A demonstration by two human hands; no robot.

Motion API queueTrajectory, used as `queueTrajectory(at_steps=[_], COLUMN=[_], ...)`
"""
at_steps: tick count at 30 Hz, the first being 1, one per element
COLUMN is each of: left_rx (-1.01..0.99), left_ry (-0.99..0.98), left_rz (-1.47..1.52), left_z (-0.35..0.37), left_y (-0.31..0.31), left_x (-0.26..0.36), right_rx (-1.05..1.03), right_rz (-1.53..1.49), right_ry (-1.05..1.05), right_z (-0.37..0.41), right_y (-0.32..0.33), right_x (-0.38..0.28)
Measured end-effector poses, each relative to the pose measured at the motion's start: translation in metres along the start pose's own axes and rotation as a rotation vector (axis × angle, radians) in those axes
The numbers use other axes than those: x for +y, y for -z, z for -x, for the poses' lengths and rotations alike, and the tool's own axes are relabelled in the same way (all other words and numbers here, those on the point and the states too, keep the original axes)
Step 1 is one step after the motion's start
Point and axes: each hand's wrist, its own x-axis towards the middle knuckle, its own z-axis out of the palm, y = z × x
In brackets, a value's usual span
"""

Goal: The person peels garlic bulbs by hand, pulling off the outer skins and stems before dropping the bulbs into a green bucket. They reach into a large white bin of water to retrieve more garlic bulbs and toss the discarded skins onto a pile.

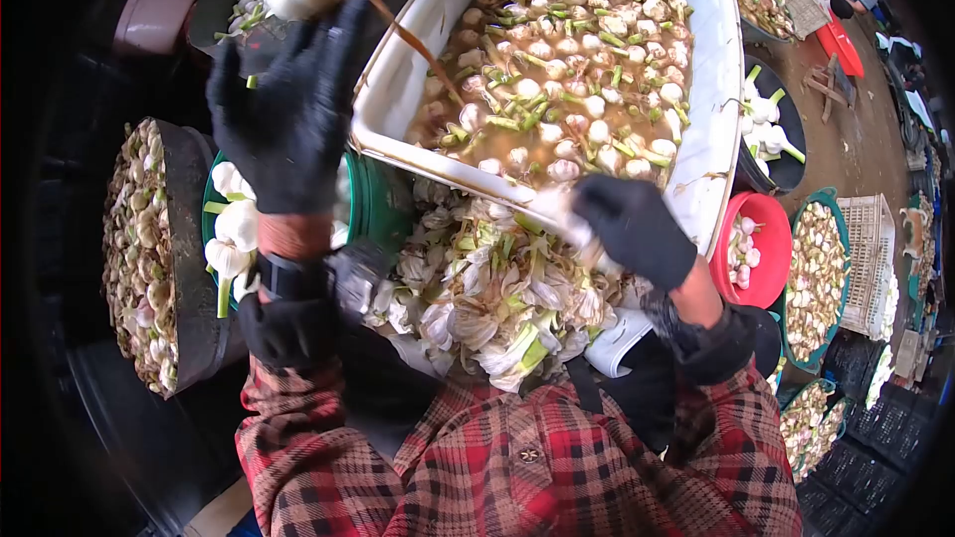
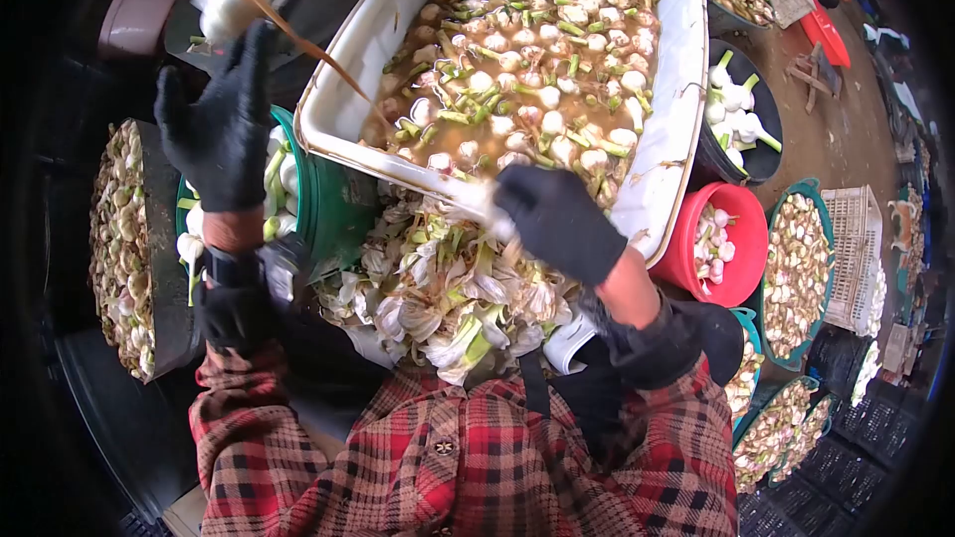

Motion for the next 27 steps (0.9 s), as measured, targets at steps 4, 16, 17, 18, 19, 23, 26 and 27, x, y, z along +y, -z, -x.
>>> queueTrajectory(at_steps=[4, 16, 17, 18, 19, 23, 26, 27], left_rx=[0.257, -0.76, -0.753, -0.764, -0.773, -0.672, -0.593, -0.555], left_ry=[-0.048, 1.067, 1.068, 1.01, 0.954, 0.859, 0.705, 0.669], left_rz=[-0.156, -1.815, -1.812, -1.862, -1.913, -1.974, -2.109, -2.185], left_z=[0.013, 0.122, 0.12, 0.116, 0.114, 0.101, 0.097, 0.093], left_y=[0.001, 0.031, 0.032, 0.032, 0.032, 0.029, 0.028, 0.029], left_x=[-0.005, -0.149, -0.148, -0.148, -0.146, -0.139, -0.14, -0.14], right_rx=[-0.662, -0.29, -0.282, -0.283, -0.304, -0.418, -0.385, -0.342], right_rz=[0.095, 0.76, 0.833, 0.839, 0.888, 0.916, 0.9, 0.865], right_ry=[0.379, -0.001, -0.019, 0.017, -0.045, -0.074, -0.146, -0.176], right_z=[0.009, -0.159, -0.165, -0.169, -0.171, -0.173, -0.166, -0.162], right_y=[0.003, -0.002, -0.014, -0.026, -0.035, -0.047, -0.031, -0.024], right_x=[-0.026, 0.105, 0.117, 0.128, 0.131, 0.14, 0.118, 0.104])
